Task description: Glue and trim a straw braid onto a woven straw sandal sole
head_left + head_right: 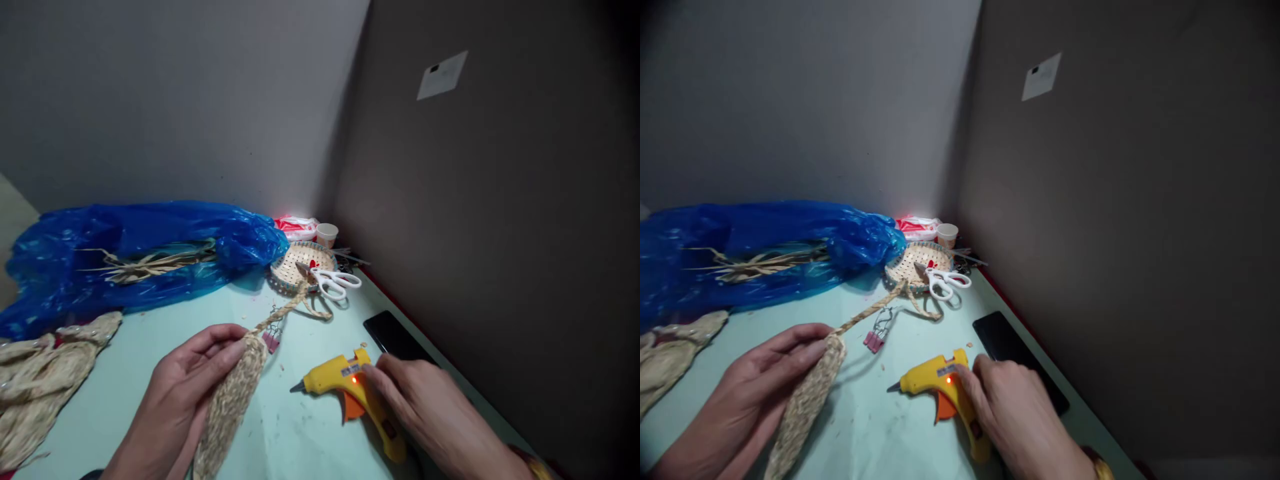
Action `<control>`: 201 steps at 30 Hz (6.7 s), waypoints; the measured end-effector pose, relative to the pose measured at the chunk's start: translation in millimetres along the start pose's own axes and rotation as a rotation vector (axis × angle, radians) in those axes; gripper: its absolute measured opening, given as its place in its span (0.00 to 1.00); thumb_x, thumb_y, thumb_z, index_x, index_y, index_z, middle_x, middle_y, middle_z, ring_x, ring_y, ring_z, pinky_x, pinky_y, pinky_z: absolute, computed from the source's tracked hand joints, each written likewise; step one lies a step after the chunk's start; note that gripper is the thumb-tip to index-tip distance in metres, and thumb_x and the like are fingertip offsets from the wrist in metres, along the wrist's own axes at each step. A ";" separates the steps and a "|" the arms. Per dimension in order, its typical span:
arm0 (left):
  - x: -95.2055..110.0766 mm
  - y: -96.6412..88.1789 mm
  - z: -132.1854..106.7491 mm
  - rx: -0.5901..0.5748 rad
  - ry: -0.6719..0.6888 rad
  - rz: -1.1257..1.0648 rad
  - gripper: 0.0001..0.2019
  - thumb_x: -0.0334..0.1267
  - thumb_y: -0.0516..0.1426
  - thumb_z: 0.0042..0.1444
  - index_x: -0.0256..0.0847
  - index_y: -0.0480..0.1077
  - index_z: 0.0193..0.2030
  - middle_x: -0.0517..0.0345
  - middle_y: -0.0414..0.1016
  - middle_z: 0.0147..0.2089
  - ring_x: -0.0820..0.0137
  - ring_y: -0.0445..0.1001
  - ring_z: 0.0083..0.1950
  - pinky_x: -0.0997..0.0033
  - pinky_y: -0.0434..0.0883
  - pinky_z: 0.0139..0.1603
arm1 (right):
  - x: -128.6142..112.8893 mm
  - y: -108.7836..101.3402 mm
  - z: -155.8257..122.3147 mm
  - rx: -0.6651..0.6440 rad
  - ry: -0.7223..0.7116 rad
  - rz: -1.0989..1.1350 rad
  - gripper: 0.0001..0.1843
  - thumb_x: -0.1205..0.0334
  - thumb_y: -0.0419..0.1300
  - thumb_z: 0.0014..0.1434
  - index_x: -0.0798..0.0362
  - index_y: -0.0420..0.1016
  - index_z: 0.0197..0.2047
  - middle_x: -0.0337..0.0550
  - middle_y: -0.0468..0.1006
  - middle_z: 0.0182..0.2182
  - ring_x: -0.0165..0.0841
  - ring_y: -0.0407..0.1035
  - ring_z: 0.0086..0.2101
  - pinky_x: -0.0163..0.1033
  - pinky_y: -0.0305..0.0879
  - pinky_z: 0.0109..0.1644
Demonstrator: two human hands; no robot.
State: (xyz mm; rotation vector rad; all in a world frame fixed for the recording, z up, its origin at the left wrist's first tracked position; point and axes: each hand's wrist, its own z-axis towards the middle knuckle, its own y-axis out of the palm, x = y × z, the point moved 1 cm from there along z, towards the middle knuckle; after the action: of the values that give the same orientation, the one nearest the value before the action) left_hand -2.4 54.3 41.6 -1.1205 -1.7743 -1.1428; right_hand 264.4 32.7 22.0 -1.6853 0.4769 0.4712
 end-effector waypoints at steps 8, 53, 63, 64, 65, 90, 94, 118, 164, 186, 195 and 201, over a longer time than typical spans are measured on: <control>-4.1 -1.1 -10.4 -0.034 0.068 0.213 0.13 0.35 0.73 0.39 0.43 0.79 0.34 0.56 0.82 0.32 0.64 0.80 0.34 0.77 0.77 0.31 | -65.8 -2.4 26.0 -0.090 -0.287 0.595 0.15 0.50 0.55 0.68 0.48 0.76 0.50 0.40 0.80 0.38 0.34 0.73 0.38 0.35 0.68 0.42; -14.3 -2.7 0.1 0.001 -0.105 -0.042 0.13 0.33 0.72 0.39 0.39 0.82 0.35 0.52 0.84 0.33 0.65 0.81 0.33 0.79 0.78 0.32 | -69.6 44.3 4.7 0.433 -0.993 0.186 0.20 0.76 0.64 0.58 0.56 0.76 0.53 0.48 0.83 0.46 0.36 0.74 0.36 0.47 0.67 0.42; -16.6 6.0 -2.7 -0.012 -0.154 -0.200 0.09 0.27 0.66 0.46 0.36 0.78 0.37 0.49 0.82 0.31 0.66 0.79 0.30 0.72 0.78 0.31 | -76.4 57.9 5.2 0.569 -0.988 0.087 0.11 0.71 0.62 0.63 0.60 0.79 0.49 0.50 0.84 0.45 0.35 0.74 0.34 0.47 0.67 0.42; -17.1 5.8 -3.2 -0.015 -0.162 -0.208 0.09 0.27 0.65 0.48 0.36 0.78 0.38 0.49 0.82 0.32 0.65 0.79 0.30 0.71 0.79 0.31 | -77.3 59.2 5.4 0.571 -0.987 0.098 0.11 0.72 0.62 0.63 0.61 0.79 0.49 0.51 0.84 0.45 0.35 0.74 0.34 0.47 0.67 0.42; -17.4 6.0 -3.5 -0.021 -0.170 -0.218 0.08 0.27 0.63 0.50 0.36 0.77 0.38 0.48 0.82 0.32 0.64 0.80 0.31 0.71 0.79 0.32 | -78.2 60.5 5.4 0.564 -0.991 0.103 0.12 0.73 0.62 0.62 0.61 0.78 0.49 0.51 0.84 0.45 0.36 0.74 0.34 0.48 0.67 0.41; -24.7 8.1 -4.9 -0.036 -0.235 -0.305 0.11 0.29 0.55 0.55 0.39 0.76 0.26 0.53 0.78 0.31 0.61 0.77 0.34 0.70 0.75 0.25 | -70.5 67.0 7.2 0.390 -0.932 0.331 0.16 0.77 0.62 0.59 0.54 0.75 0.48 0.45 0.82 0.44 0.36 0.73 0.38 0.49 0.66 0.45; -24.5 10.0 -4.8 -0.025 -0.278 -0.344 0.10 0.28 0.55 0.55 0.36 0.77 0.27 0.49 0.80 0.33 0.60 0.79 0.34 0.69 0.76 0.25 | -71.5 70.1 7.9 0.408 -0.911 0.403 0.15 0.78 0.62 0.57 0.54 0.76 0.46 0.46 0.83 0.42 0.36 0.75 0.38 0.49 0.66 0.45; -12.0 12.7 -12.5 0.021 -0.220 -0.386 0.12 0.26 0.53 0.59 0.34 0.75 0.28 0.51 0.77 0.31 0.66 0.78 0.36 0.73 0.76 0.36 | -77.0 64.0 12.1 0.135 -0.650 0.787 0.10 0.67 0.61 0.61 0.51 0.82 0.43 0.47 0.84 0.44 0.40 0.76 0.48 0.50 0.69 0.56; -3.2 -0.2 -9.8 -0.126 0.103 -0.009 0.15 0.47 0.56 0.55 0.40 0.71 0.44 0.54 0.76 0.35 0.65 0.74 0.36 0.67 0.73 0.36 | -78.1 77.8 13.6 -0.174 -0.391 1.111 0.05 0.61 0.62 0.58 0.52 0.77 0.34 0.36 0.74 0.29 0.29 0.67 0.29 0.34 0.61 0.33; -24.6 -92.7 14.4 -0.160 0.128 0.596 0.13 0.43 0.58 0.64 0.38 0.71 0.51 0.52 0.77 0.48 0.65 0.78 0.42 0.59 0.77 0.41 | -65.6 76.9 21.0 -0.326 -0.354 0.850 0.16 0.54 0.63 0.59 0.56 0.71 0.45 0.54 0.79 0.44 0.41 0.75 0.43 0.44 0.70 0.45; -19.3 -108.3 29.4 0.011 0.277 0.735 0.12 0.48 0.62 0.52 0.42 0.76 0.28 0.61 0.74 0.26 0.63 0.71 0.33 0.69 0.63 0.35 | -40.5 17.8 10.7 0.169 -0.328 0.694 0.14 0.50 0.61 0.62 0.51 0.72 0.45 0.43 0.77 0.36 0.32 0.71 0.32 0.36 0.69 0.36; -17.4 -108.1 32.9 0.064 0.396 0.988 0.09 0.46 0.63 0.51 0.47 0.80 0.37 0.58 0.79 0.43 0.52 0.70 0.51 0.61 0.58 0.55 | 15.7 -0.4 -21.4 0.380 -0.247 0.359 0.12 0.52 0.58 0.64 0.51 0.71 0.44 0.40 0.72 0.30 0.33 0.68 0.30 0.37 0.65 0.34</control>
State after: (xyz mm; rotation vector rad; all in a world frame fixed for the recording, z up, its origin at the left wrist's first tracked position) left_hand -100.7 56.1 -16.8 -1.3652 -0.7522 -0.6120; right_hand 278.6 10.9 17.0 -1.1604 0.6445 0.7868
